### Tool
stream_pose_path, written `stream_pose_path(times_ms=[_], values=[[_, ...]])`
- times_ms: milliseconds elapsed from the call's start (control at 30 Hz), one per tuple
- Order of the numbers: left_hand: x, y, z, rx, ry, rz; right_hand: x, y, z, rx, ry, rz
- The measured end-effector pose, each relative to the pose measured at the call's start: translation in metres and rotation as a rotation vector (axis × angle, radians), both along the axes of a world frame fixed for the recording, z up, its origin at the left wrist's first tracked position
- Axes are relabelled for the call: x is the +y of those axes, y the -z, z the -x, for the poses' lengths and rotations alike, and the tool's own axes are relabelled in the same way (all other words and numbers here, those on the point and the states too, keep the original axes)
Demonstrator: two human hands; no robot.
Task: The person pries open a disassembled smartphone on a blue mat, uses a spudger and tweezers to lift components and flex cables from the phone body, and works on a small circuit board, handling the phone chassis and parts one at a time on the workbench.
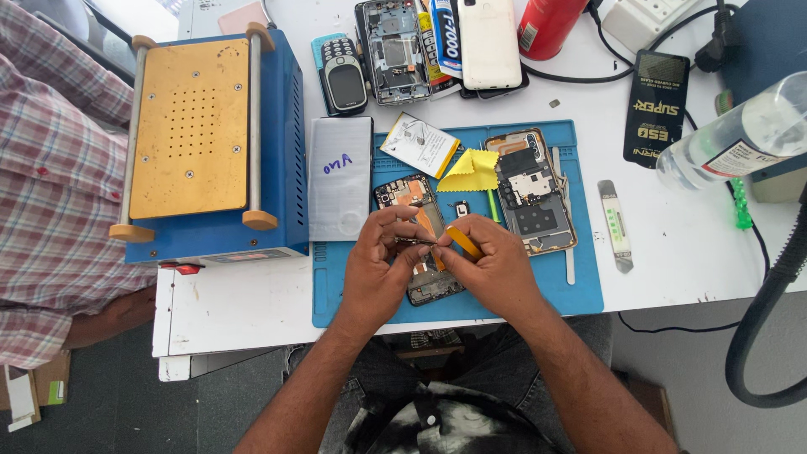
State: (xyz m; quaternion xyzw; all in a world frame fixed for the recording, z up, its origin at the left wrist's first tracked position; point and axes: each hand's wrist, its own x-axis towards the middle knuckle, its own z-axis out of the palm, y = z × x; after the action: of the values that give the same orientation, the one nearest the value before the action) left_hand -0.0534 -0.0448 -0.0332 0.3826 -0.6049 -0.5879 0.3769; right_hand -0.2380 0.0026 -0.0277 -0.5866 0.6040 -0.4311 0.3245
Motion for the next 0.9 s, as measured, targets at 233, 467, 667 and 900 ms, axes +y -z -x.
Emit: stream_pose_path(times_ms=[233, 467, 667, 900], values=[[0.0018, 0.0040, -0.0008, 0.005, -0.010, 0.051, -0.0005, 0.0003, -0.0008, -0.042, -0.022, -0.038], [0.0020, 0.0045, 0.0002, -0.070, -0.014, 0.085, -0.0005, -0.0013, -0.0006, -0.070, -0.054, -0.017], [0.0020, 0.0026, 0.0017, -0.126, -0.035, 0.087, -0.0006, -0.0025, -0.0008, -0.055, -0.062, 0.003], [0.0018, 0.0028, 0.0012, -0.124, -0.033, 0.057, -0.0003, -0.0016, -0.0009, -0.072, -0.055, -0.026]])
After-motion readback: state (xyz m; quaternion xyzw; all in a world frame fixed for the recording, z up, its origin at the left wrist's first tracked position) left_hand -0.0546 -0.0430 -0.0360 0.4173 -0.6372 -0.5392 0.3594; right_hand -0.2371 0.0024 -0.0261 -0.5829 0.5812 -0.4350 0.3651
